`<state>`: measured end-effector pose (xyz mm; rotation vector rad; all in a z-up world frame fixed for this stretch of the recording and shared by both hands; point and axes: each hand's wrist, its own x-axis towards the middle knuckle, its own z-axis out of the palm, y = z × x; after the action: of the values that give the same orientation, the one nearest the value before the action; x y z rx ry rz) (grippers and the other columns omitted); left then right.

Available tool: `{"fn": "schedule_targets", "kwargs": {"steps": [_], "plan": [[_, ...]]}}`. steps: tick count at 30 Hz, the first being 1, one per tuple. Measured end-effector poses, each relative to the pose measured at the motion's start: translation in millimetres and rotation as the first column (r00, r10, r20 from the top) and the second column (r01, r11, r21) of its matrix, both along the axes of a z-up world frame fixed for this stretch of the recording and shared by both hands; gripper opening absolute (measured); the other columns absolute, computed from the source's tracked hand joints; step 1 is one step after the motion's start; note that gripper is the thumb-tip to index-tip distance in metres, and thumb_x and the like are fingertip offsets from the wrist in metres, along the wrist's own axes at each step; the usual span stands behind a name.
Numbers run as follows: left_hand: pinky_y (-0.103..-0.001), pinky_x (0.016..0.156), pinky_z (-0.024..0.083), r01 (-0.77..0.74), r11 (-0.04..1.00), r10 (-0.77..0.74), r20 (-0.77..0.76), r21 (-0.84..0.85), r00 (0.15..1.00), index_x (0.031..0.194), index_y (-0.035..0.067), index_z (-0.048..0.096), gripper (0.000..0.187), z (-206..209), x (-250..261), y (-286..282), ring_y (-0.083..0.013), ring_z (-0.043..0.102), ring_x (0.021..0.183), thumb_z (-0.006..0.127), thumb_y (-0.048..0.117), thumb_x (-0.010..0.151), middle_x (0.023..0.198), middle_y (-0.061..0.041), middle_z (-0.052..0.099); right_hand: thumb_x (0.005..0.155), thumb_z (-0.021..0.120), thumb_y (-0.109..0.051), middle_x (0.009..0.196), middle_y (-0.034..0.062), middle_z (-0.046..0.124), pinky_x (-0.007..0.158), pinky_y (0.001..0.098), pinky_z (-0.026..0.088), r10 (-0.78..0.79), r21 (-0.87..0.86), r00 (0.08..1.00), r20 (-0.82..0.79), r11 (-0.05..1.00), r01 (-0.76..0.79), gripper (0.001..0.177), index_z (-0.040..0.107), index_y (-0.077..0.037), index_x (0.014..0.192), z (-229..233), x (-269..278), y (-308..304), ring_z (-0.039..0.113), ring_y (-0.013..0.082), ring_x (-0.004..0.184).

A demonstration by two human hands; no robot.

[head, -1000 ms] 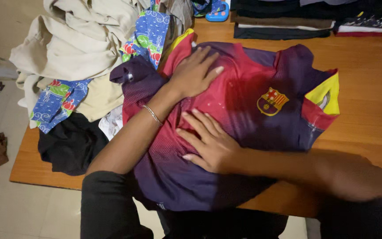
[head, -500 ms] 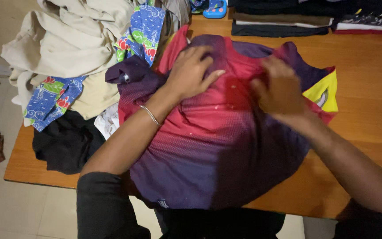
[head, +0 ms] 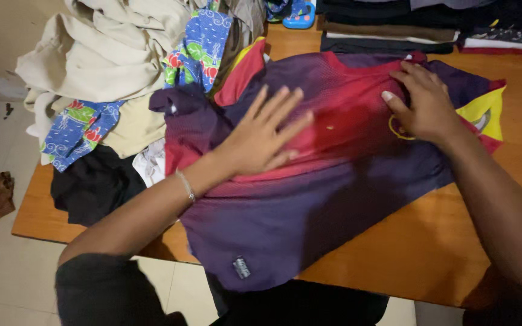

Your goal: The person picks up a shirt from a pile, spreads it flat on a wooden surface, and folds it into a compact rectangular shape.

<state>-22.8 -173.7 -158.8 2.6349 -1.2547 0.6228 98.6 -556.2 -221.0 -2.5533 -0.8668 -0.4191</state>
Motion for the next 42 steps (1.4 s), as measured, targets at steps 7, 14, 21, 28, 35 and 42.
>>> {"fn": "schedule_targets", "kwargs": {"steps": [7, 14, 21, 28, 35, 42], "plan": [[-0.058, 0.129, 0.029, 0.231, 0.966, -0.221, -0.095, 0.113, 0.971, 0.147, 0.010, 0.056, 0.055, -36.1, -65.6, -36.4, -0.0356, 0.040, 0.152, 0.062, 0.042, 0.102, 0.160, -0.014, 0.046, 0.105, 0.061, -0.044, 0.150, 0.0292, 0.054, 0.114, 0.0569, 0.035, 0.022, -0.017, 1.000, -0.006, 1.000, -0.022, 0.060, 0.059, 0.004, 0.141, 15.5, 8.9, 12.4, 0.049, 0.0487, 0.135], [-0.051, 0.094, 0.050, 0.079, 0.996, -0.076, -0.076, 0.045, 0.994, 0.122, 0.006, 0.071, 0.049, -26.6, -92.9, -159.8, -0.0352, 0.061, 0.118, 0.060, 0.042, 0.089, 0.131, -0.017, 0.065, 0.108, 0.048, -0.047, 0.132, 0.0348, 0.061, 0.112, 0.0707, 0.028, -0.499, -0.436, 0.839, -0.216, 0.818, 0.375, 0.060, 0.057, 0.004, 0.138, 36.8, 37.3, 79.6, 0.054, 0.0520, 0.128], [-0.046, 0.079, 0.058, 0.499, 0.775, -0.632, -0.502, -0.388, 0.591, 0.102, 0.007, 0.074, 0.024, -11.6, -16.1, -118.6, -0.0333, 0.072, 0.090, 0.062, 0.027, 0.099, 0.097, -0.013, 0.075, 0.095, 0.054, -0.028, 0.148, 0.0369, 0.043, 0.107, 0.0751, 0.029, -0.705, -0.415, 0.643, -0.299, 0.703, 0.578, 0.058, 0.046, 0.003, 0.144, 29.2, 50.6, 120.8, 0.042, 0.0547, 0.137], [-0.055, 0.114, 0.038, -0.061, 0.993, 0.027, -0.299, -0.105, 0.954, 0.140, 0.003, 0.056, 0.054, -13.1, 37.3, -7.6, -0.0447, 0.049, 0.135, 0.061, 0.041, 0.102, 0.145, -0.024, 0.053, 0.091, 0.057, -0.028, 0.155, 0.0371, 0.027, 0.109, 0.0759, 0.019, -0.685, -0.244, 0.586, -0.433, 0.715, 0.655, 0.069, 0.035, 0.004, 0.148, 22.9, 50.9, 125.1, 0.019, 0.0567, 0.145], [-0.059, 0.119, 0.023, -0.214, 0.968, 0.245, -0.330, 0.128, 0.912, 0.158, 0.013, 0.037, 0.084, -25.6, 44.6, -3.1, -0.0483, 0.026, 0.149, 0.048, 0.069, 0.097, 0.162, -0.026, 0.028, 0.105, 0.049, -0.046, 0.158, 0.0354, 0.031, 0.117, 0.0710, 0.012, -0.638, -0.010, 0.748, -0.183, 0.762, 0.647, 0.066, 0.045, 0.007, 0.144, -21.1, 28.9, 124.4, 0.019, 0.0530, 0.150], [-0.060, 0.112, 0.029, -0.215, 0.874, 0.418, -0.450, 0.435, 0.789, 0.160, 0.021, 0.025, 0.089, 5.2, 12.7, -17.7, -0.0444, 0.017, 0.152, 0.036, 0.077, 0.092, 0.167, -0.022, 0.014, 0.106, 0.052, -0.055, 0.159, 0.0328, 0.037, 0.119, 0.0721, 0.021, -0.411, 0.015, 0.911, -0.033, 0.911, 0.411, 0.070, 0.050, 0.002, 0.148, -23.4, -14.3, 97.3, 0.030, 0.0516, 0.151]]}}
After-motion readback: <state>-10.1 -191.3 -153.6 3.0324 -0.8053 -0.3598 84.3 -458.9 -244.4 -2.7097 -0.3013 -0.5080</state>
